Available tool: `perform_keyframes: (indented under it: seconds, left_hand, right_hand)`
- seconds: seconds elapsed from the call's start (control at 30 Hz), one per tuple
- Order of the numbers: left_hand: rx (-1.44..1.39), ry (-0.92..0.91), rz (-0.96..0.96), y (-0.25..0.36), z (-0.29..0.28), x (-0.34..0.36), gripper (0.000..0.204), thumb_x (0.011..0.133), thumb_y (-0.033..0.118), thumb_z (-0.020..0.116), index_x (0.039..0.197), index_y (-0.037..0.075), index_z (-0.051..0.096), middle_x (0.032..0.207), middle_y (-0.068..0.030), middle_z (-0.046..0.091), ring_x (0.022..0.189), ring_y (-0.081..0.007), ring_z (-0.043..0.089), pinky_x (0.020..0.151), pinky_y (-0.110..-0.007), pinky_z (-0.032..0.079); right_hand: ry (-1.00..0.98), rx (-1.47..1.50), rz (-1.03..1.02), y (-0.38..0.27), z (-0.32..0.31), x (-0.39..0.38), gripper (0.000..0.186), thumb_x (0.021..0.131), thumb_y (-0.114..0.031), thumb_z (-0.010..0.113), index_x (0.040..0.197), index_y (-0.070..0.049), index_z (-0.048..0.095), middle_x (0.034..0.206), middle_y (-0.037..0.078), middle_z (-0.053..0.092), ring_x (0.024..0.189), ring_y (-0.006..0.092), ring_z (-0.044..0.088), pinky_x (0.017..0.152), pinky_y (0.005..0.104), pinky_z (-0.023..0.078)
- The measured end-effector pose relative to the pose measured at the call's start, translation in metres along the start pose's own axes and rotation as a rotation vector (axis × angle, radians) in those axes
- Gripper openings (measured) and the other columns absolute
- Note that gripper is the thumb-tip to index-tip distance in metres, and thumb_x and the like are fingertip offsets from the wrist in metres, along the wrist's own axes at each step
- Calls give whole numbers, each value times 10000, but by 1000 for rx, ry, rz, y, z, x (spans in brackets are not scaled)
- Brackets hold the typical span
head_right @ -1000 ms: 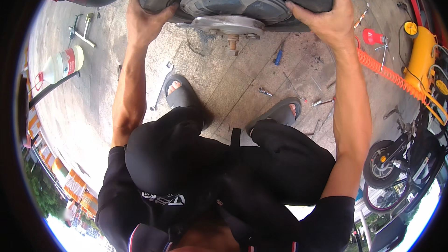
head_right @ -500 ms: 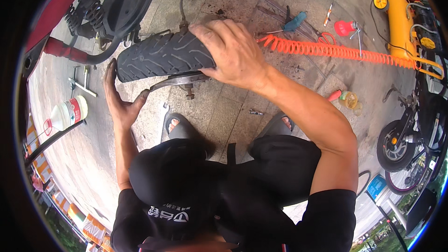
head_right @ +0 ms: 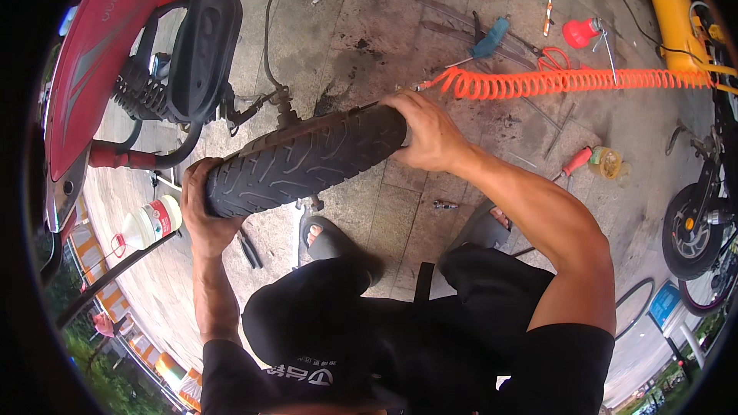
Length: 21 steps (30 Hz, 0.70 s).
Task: The person removes a motorcycle tire from the rim, uses a tire lever to pry the bead, and then uses an air hose to inflate the tire. The person repeatedly adjusts the tire on the rim and uses tools to seat the bead.
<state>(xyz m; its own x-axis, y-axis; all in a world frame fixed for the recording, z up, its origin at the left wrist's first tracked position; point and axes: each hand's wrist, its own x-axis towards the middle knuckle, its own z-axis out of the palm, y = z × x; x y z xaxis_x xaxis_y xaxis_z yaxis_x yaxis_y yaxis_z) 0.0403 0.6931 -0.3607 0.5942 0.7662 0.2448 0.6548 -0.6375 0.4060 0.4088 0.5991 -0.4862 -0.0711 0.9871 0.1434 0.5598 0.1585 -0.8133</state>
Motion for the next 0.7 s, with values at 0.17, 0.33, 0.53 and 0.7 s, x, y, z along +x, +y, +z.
perform_keyframes:
  seconds: [0.17,0.33,0.53,0.7]
  left_hand:
    - [-306,112,-225,-18,25,-9,802,570,135,968,1278,13,611,1183,-140,692,1066,-253,682,946,-362,529]
    - [-312,-209,-393,2,50,15,1105,547,234,1001,1461,-1,426,1340,-190,632,1229,-328,627,1058,-446,487]
    - [15,-307,47,87,29,73,1134,518,284,978,1485,24,445,1385,-219,571,1283,-427,557,1071,-481,472]
    - [-25,-380,-42,99,26,99,825,541,144,905,1297,55,588,1132,-173,686,1007,-389,685,895,-462,552]
  right_hand:
    - [16,-178,-172,-44,-73,28,722,574,-147,874,1243,4,649,1168,158,634,1097,355,589,981,427,493]
    - [-19,-208,-220,-82,-92,45,754,496,-107,901,1211,-13,680,1151,138,623,1089,334,577,945,424,499]
    - [33,-227,-330,-105,-58,49,751,585,-142,901,1291,-45,667,1248,108,621,1167,313,558,991,447,490]
    - [-61,21,-537,-55,-55,-23,383,795,-246,824,1114,-51,738,1184,124,682,1060,326,650,921,447,536]
